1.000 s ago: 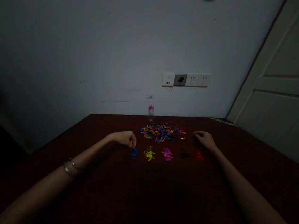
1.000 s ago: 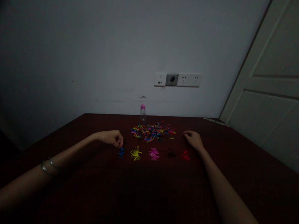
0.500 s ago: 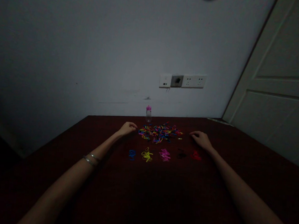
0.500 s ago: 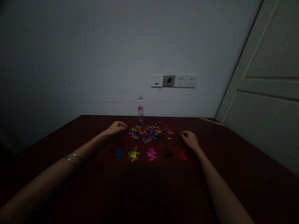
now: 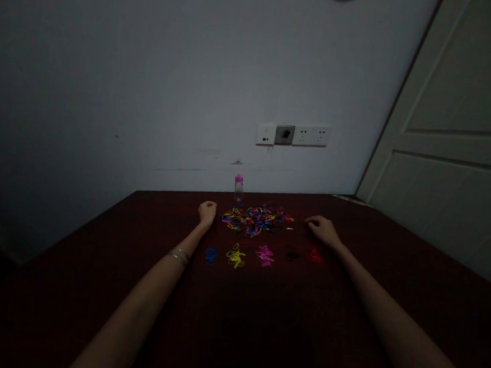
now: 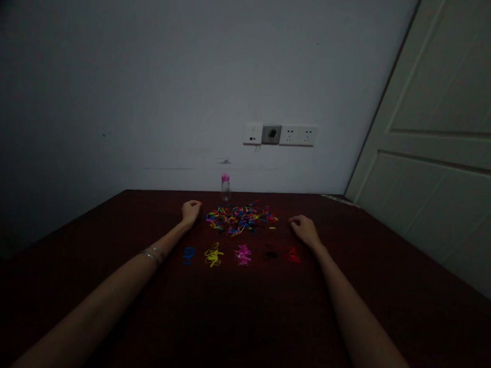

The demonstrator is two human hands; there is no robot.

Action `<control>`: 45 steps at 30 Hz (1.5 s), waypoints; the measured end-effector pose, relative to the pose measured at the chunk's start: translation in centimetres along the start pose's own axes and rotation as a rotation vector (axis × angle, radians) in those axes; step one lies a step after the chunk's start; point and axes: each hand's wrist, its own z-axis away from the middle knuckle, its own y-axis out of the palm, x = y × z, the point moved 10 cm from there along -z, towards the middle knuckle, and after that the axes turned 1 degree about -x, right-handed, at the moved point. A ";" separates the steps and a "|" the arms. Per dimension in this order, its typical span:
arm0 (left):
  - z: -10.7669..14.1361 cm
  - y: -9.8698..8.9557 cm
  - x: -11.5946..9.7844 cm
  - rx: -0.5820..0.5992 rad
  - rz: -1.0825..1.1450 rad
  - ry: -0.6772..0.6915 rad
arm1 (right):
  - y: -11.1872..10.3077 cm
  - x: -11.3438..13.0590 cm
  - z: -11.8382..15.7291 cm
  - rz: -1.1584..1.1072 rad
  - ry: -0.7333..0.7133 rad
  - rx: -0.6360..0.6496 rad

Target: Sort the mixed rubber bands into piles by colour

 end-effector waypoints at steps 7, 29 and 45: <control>0.4 0.3 0.1 0.064 -0.026 -0.004 | 0.1 -0.6 -0.1 -0.195 0.061 0.032; 1.1 0.5 -0.3 0.133 0.066 0.047 | 3.0 4.7 0.5 -0.067 -0.055 0.278; 1.3 1.0 -0.5 0.173 0.082 0.073 | 2.3 13.6 1.5 -0.104 -0.350 0.190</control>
